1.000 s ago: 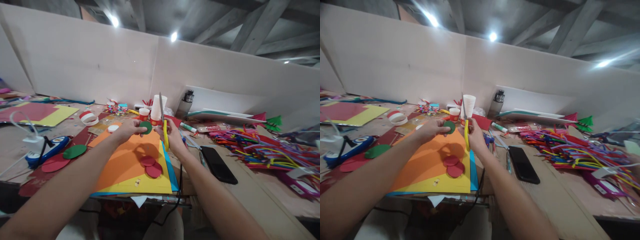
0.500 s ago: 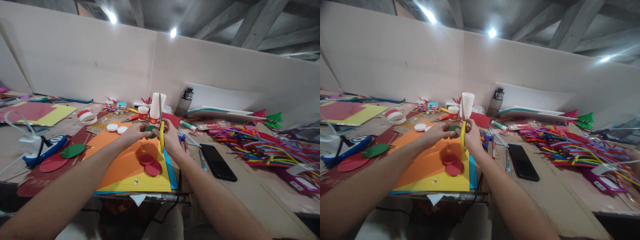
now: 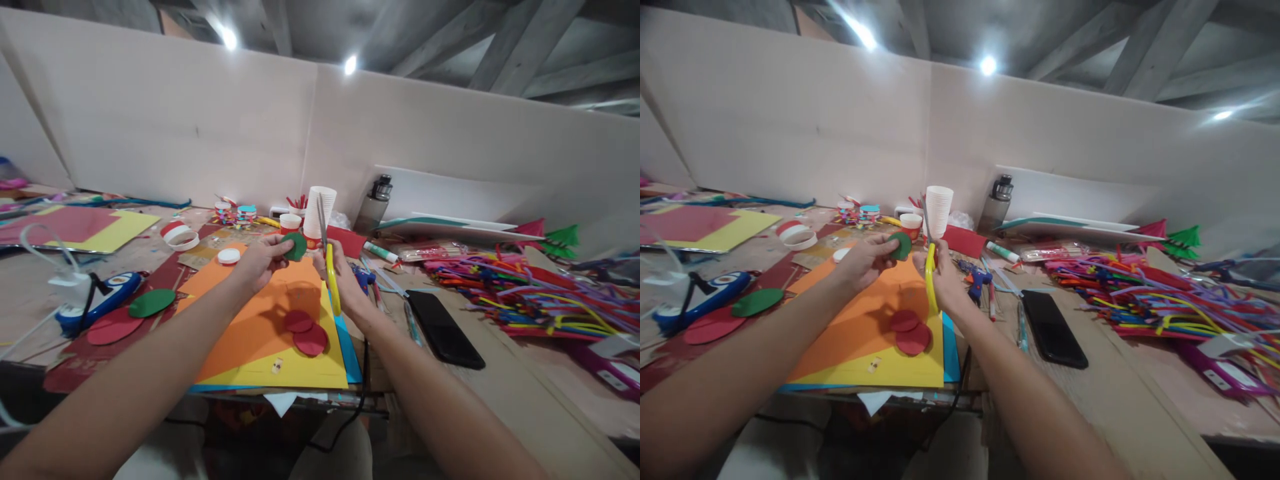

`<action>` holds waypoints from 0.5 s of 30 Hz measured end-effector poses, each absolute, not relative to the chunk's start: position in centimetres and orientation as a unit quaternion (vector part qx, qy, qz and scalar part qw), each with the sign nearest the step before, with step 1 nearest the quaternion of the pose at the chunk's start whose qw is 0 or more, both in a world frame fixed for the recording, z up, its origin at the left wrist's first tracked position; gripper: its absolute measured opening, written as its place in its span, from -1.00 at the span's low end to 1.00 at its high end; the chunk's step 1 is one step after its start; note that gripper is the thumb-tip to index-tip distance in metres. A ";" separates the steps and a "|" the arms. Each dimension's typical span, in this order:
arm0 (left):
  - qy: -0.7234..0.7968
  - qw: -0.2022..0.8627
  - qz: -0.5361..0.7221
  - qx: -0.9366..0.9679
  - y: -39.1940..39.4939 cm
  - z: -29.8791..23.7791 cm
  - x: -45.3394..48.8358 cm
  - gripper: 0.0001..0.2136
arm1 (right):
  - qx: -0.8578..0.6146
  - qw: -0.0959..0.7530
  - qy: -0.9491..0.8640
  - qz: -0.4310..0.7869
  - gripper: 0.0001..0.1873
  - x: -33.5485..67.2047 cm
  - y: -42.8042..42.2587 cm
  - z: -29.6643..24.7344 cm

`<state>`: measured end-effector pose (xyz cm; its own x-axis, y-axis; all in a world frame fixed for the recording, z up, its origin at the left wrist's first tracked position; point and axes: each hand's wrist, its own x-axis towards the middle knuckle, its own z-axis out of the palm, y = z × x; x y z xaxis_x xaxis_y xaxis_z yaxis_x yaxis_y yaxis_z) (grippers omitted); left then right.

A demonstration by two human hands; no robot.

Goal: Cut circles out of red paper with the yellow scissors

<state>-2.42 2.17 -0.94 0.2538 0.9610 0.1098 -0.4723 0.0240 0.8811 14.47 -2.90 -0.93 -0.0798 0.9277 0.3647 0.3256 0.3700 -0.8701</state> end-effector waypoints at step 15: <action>0.253 0.654 0.614 0.363 1.7 -0.7 -2.0 -0.77 | -0.478 0.398 -0.744 0.243 -0.55 14.4 -3.1 -1.4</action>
<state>-2.04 1.71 -0.70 0.1189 0.9862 0.1156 -0.6191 -0.0174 0.7851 14.43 -3.12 -1.37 -0.2261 0.9052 0.3599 0.5193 0.4246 -0.7417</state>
